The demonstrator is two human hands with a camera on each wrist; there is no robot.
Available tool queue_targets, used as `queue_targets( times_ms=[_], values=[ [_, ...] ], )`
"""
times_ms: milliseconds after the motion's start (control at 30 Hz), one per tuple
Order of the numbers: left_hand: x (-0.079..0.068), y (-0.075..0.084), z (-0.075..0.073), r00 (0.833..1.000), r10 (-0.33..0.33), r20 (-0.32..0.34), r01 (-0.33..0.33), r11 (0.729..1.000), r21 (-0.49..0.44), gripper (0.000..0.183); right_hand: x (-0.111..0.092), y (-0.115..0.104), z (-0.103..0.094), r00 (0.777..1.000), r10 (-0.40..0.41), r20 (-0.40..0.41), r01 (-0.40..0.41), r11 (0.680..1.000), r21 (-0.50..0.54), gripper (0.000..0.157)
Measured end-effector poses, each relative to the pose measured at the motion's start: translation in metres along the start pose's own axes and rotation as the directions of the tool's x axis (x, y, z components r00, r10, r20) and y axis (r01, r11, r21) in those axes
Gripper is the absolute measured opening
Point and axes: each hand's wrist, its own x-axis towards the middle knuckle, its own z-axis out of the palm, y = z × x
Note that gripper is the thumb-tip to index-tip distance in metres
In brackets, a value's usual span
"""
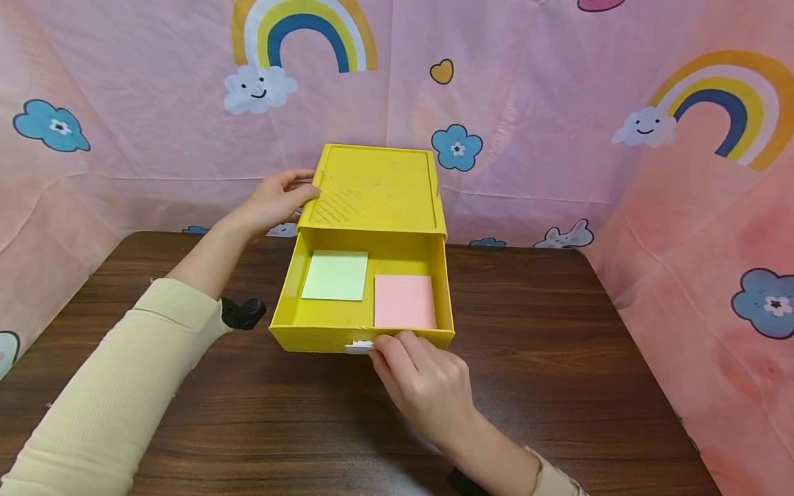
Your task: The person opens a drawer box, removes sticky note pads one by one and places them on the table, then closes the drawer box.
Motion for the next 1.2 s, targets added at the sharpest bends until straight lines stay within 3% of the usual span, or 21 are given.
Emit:
queue_targets(
  times_ms=[667, 1200],
  values=[
    [0.001, 0.002, 0.000, 1.000, -0.019, -0.009, 0.019, 1.000, -0.009, 0.062, 0.007, -0.012, -0.014, 0.999, -0.048, -0.009, 0.048, 0.999, -0.001, 0.024],
    [0.000, 0.002, 0.000, 1.000, -0.020, 0.000, 0.020, 1.000, -0.014, 0.062, -0.008, -0.014, -0.015, 0.996, -0.089, 0.002, 0.089, 0.996, -0.005, 0.021]
  ],
)
